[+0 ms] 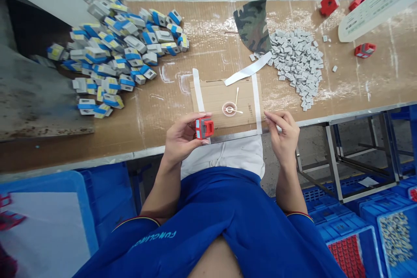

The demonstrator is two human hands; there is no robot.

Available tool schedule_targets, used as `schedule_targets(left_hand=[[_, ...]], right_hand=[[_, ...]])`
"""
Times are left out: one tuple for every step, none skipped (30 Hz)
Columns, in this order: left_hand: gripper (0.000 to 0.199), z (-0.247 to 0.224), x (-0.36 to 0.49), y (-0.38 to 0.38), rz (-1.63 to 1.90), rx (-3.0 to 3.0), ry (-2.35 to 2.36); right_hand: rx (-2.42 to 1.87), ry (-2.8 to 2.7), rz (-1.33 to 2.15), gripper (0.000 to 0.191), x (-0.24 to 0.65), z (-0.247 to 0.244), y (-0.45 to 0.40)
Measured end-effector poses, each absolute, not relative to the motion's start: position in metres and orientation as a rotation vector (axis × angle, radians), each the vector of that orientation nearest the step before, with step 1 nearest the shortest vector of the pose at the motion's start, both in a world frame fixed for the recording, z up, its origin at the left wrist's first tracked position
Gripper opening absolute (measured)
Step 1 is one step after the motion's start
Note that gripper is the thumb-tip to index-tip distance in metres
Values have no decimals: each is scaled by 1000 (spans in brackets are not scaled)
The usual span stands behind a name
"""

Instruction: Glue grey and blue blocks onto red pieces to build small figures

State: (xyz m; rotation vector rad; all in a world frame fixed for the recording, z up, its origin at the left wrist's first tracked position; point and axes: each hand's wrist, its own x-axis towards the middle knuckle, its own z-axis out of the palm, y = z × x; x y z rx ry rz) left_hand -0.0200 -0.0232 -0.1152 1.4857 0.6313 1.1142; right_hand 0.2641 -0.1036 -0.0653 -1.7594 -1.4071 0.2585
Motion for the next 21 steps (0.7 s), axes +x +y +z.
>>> schedule_targets(left_hand=[[66, -115, -20, -24, 1109, 1481, 628], [67, -115, -20, -24, 1104, 1477, 627], [67, -116, -20, -24, 1099, 1473, 631], [67, -116, -20, -25, 1093, 1473, 640], [67, -116, -20, -25, 1084, 1478, 655], [67, -116, -20, -26, 1073, 1490, 675], [66, -116, -20, -27, 1062, 1508, 695], [66, -116, -20, -27, 1051, 1528, 711], [67, -116, -20, -28, 1043, 1550, 723], [67, -115, -20, -28, 1039, 1570, 730], [68, -115, -20, -29, 1037, 1587, 734], [69, -114, -20, -29, 1035, 1603, 736], [69, -113, -20, -29, 1032, 1619, 736], [69, -113, -20, -29, 1027, 1635, 734], [68, -112, -20, -29, 1020, 1652, 732], [67, -111, -19, -28, 1016, 1674, 732], [66, -111, -19, -28, 1014, 1701, 737], [63, -110, -19, -28, 1014, 1733, 745], [61, -110, -19, -28, 1016, 1766, 752], [60, -109, -19, -28, 1020, 1796, 755], [59, -109, -19, -28, 1026, 1819, 754]], right_hand=[[-1764, -1431, 253, 18, 264, -66, -102], [-1771, -1450, 253, 19, 264, -66, -101], [-1783, -1461, 262, 20, 264, -66, -100], [-1793, -1459, 281, 21, 263, -66, -99], [-1798, -1444, 314, 22, 261, -66, -99], [-1798, -1416, 356, 22, 258, -65, -100], [-1790, -1379, 406, 22, 254, -64, -102], [-1770, -1342, 462, 21, 248, -62, -103], [-1738, -1313, 524, 18, 242, -60, -105], [-1700, -1296, 592, 14, 234, -58, -107], [-1658, -1289, 667, 11, 226, -56, -108], [-1613, -1286, 744, 11, 218, -54, -109], [-1570, -1283, 819, 13, 209, -53, -109], [-1534, -1274, 887, 15, 201, -52, -108], [-1504, -1258, 941, 17, 194, -51, -106], [-1481, -1235, 983, 19, 187, -51, -104], [-1463, -1209, 1016, 21, 182, -50, -102], [-1453, -1179, 1041, 24, 177, -50, -100], [-1449, -1148, 1060, 26, 174, -51, -98], [-1447, -1116, 1074, 28, 171, -51, -96], [-1445, -1086, 1085, 29, 169, -52, -95]])
